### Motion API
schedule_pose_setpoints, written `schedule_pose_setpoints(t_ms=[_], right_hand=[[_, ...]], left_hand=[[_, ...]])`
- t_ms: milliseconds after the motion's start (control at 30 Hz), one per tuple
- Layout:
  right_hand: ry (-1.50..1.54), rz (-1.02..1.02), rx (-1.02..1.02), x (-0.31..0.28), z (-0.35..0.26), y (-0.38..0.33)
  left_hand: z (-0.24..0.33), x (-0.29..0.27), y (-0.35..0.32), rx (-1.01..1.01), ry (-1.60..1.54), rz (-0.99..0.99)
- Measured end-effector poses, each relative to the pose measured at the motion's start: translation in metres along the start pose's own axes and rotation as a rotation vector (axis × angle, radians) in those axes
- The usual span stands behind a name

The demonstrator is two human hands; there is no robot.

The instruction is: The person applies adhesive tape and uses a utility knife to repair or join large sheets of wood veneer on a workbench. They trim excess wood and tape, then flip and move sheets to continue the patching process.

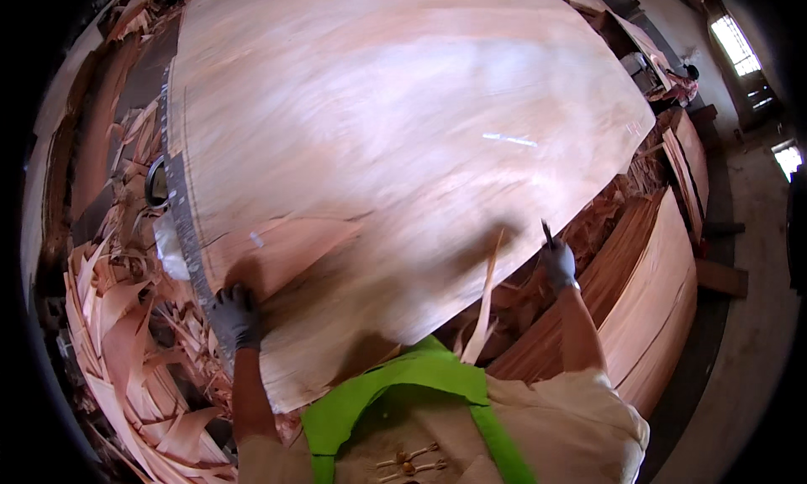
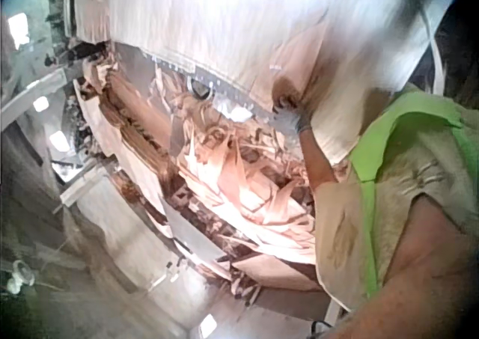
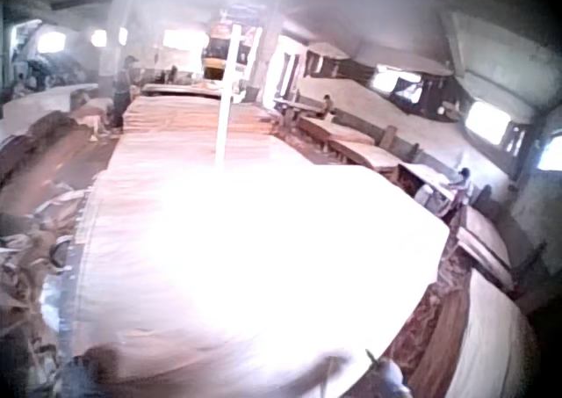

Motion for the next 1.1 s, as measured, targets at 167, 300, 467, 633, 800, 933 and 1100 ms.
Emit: schedule_pose_setpoints(t_ms=[167,300,467,633,800,933,1100], right_hand=[[0.043,0.228,-0.275,-0.012,-0.13,0.128],[0.014,0.215,-0.262,0.001,-0.167,0.2],[-0.163,0.163,-0.443,0.025,-0.202,0.241],[-0.282,0.138,-0.633,0.036,-0.212,0.266],[-0.331,0.033,-0.663,0.036,-0.218,0.269],[-0.251,0.032,-0.633,0.029,-0.215,0.273],[-0.165,0.028,-0.65,0.028,-0.216,0.258]], left_hand=[[-0.026,0.029,-0.006,-0.003,0.1,0.077],[-0.03,0.043,-0.005,-0.008,0.231,0.016],[-0.011,0.026,-0.005,0.055,0.213,0.146],[0.013,0.011,0.005,0.086,0.19,0.119],[0.014,0.007,0.005,0.063,0.198,0.099],[0.009,0.011,0.006,0.055,0.197,0.105],[0.007,0.011,0.004,0.072,0.197,0.128]])
Point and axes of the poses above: each hand's wrist, its own y-axis towards the middle knuckle, its own x-axis out of the palm, z = x × y, the point moved 10 cm from there along y, towards the middle knuckle, and after that the axes turned 6 degrees about -y, right-handed, at the moved point
